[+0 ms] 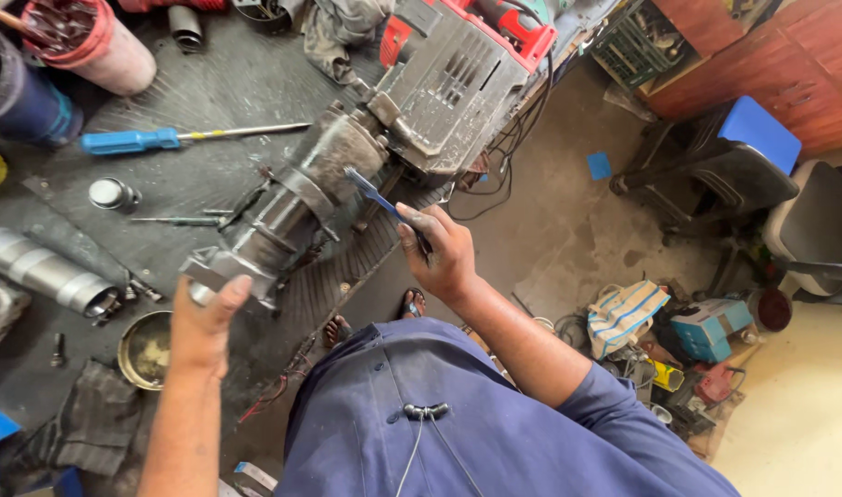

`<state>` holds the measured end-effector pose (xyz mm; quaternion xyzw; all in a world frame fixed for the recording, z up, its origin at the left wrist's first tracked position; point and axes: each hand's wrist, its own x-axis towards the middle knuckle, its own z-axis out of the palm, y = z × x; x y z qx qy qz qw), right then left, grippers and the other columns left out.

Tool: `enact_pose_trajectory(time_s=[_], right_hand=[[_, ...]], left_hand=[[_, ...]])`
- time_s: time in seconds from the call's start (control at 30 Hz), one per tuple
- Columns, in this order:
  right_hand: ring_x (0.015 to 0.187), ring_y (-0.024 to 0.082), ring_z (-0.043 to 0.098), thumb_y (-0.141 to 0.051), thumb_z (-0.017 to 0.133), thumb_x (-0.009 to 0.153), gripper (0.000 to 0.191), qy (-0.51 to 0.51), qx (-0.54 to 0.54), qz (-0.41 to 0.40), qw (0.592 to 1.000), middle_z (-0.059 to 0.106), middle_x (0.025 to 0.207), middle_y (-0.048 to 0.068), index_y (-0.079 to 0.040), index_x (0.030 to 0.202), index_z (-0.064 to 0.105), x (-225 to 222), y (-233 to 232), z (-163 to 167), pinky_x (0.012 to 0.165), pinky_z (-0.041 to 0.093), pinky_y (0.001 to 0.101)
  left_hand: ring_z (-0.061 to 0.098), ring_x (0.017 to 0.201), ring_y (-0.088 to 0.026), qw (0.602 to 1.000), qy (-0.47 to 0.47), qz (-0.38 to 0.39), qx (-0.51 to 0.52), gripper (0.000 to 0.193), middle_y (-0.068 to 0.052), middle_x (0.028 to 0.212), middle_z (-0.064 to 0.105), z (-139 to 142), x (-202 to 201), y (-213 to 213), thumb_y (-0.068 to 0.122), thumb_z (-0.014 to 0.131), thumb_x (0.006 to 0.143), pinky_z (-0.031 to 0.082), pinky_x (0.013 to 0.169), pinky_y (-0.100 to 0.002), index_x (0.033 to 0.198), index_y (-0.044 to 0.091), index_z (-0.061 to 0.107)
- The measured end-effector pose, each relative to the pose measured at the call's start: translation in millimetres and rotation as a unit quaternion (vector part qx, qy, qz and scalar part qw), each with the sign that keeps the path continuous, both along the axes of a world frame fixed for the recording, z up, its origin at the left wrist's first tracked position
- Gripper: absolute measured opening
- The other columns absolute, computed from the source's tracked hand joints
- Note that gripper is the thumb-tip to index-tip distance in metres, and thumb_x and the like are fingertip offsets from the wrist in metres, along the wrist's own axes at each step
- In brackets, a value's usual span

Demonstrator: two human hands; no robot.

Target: The person uses a small brush to scrub a cylindrical metal component, repeatedly rotating it to clean different sections. The person then places the component on the workbench and continues scrubbing its exterior surfaces.

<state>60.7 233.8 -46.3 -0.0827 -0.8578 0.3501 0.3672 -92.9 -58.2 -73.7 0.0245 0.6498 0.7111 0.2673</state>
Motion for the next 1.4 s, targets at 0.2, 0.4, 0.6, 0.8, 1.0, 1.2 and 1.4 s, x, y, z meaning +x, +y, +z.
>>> enact_pose_trajectory(time_s=[0.2,0.4,0.6,0.8,1.0,1.2,1.4], right_hand=[[0.062,0.028,0.060,-0.006,0.075,0.091,0.026,-0.074,0.087,0.008,0.993,0.058,0.081,0.009,-0.009,0.116,0.072,-18,-22,25,0.055,0.047,0.0387],[0.064,0.027,0.062,-0.007,0.074,0.094,0.023,-0.099,0.068,-0.042,0.992,0.058,0.083,0.010,-0.011,0.117,0.072,-27,-22,46,0.057,0.049,0.0388],[0.065,0.029,0.062,-0.009,0.074,0.091,0.024,-0.183,0.149,-0.060,0.970,0.057,0.083,0.008,-0.015,0.115,0.070,-29,-39,62,0.056,0.049,0.0412],[0.069,0.032,0.064,-0.007,0.071,0.081,0.047,-0.212,0.173,-0.042,0.961,0.058,0.086,0.009,-0.016,0.127,0.069,-31,-49,87,0.056,0.050,0.0430],[0.064,0.031,0.063,-0.012,0.074,0.087,0.040,-0.246,0.186,-0.042,0.951,0.058,0.084,0.011,-0.015,0.126,0.069,-35,-54,101,0.055,0.050,0.0454],[0.071,0.034,0.064,-0.011,0.070,0.084,0.019,-0.203,0.188,-0.045,0.960,0.059,0.083,0.010,-0.012,0.102,0.068,-31,-41,85,0.060,0.050,0.0450],[0.068,0.032,0.064,-0.012,0.073,0.093,0.015,-0.155,0.132,-0.085,0.975,0.060,0.085,0.011,-0.011,0.108,0.069,-35,-41,83,0.060,0.051,0.0417]], left_hand=[[0.062,0.108,-0.015,1.000,0.022,-0.001,-0.008,0.078,-0.006,0.122,0.064,2,6,-2,0.033,0.089,0.077,0.049,0.097,-0.031,0.138,0.002,0.052],[0.048,0.137,-0.023,0.975,0.219,0.007,-0.019,0.111,-0.016,0.157,0.040,30,13,-5,0.044,0.089,0.082,0.042,0.114,-0.035,0.159,-0.002,0.025],[0.043,0.148,-0.038,0.853,0.474,-0.053,-0.211,0.114,-0.022,0.161,0.042,71,4,-24,0.047,0.089,0.073,0.035,0.124,-0.050,0.159,-0.002,0.033],[0.045,0.147,-0.036,0.790,0.514,-0.109,-0.316,0.114,-0.021,0.150,0.053,81,-2,-22,0.059,0.085,0.067,0.023,0.122,-0.057,0.154,0.000,0.041],[0.040,0.149,-0.039,0.840,0.435,-0.142,-0.293,0.111,-0.023,0.156,0.046,78,3,-17,0.049,0.082,0.074,0.016,0.123,-0.060,0.159,0.000,0.030],[0.036,0.150,-0.046,0.875,0.405,-0.130,-0.231,0.109,-0.025,0.164,0.036,76,0,-16,0.039,0.079,0.082,0.027,0.123,-0.053,0.163,0.000,0.017],[0.038,0.152,-0.044,0.907,0.377,-0.122,-0.146,0.106,-0.028,0.164,0.037,72,-11,-17,0.031,0.076,0.088,0.034,0.123,-0.048,0.166,0.000,0.012]])
